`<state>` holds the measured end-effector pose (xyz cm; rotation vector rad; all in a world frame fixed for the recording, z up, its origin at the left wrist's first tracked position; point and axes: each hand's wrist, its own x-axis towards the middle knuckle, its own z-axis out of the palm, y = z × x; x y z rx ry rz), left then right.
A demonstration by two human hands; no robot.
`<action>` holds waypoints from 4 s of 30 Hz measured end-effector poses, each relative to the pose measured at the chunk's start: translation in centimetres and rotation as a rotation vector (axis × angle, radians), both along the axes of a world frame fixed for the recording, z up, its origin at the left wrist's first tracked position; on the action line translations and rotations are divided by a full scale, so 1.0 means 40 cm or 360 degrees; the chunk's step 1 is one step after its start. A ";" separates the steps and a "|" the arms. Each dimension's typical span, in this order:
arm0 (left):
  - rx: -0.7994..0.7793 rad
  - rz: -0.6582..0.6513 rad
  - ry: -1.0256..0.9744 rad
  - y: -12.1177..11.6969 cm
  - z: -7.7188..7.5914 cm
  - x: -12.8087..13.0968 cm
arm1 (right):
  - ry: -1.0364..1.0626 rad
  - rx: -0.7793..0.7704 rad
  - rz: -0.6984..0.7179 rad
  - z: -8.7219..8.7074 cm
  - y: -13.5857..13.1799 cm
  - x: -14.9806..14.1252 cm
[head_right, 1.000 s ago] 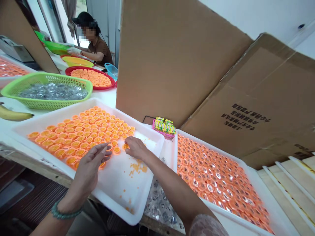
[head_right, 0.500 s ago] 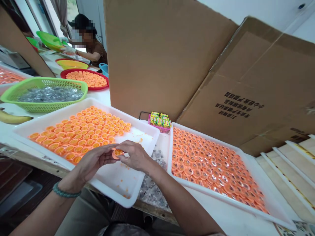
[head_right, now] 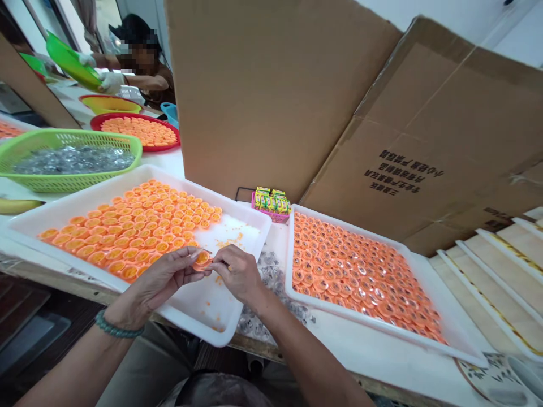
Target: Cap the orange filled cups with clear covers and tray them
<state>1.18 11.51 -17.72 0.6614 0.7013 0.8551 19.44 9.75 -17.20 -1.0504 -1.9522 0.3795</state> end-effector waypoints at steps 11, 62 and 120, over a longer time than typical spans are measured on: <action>0.0038 -0.0129 0.0114 -0.015 0.009 0.037 | 0.0105 -0.0392 -0.0003 0.035 -0.028 0.021; 0.0014 0.0160 0.0391 -0.026 -0.014 0.077 | -0.1067 -0.0451 -0.0879 -0.133 -0.136 0.190; 0.0031 0.0066 0.0160 -0.050 0.010 0.091 | 0.0775 -0.1339 -0.0099 0.039 -0.010 0.052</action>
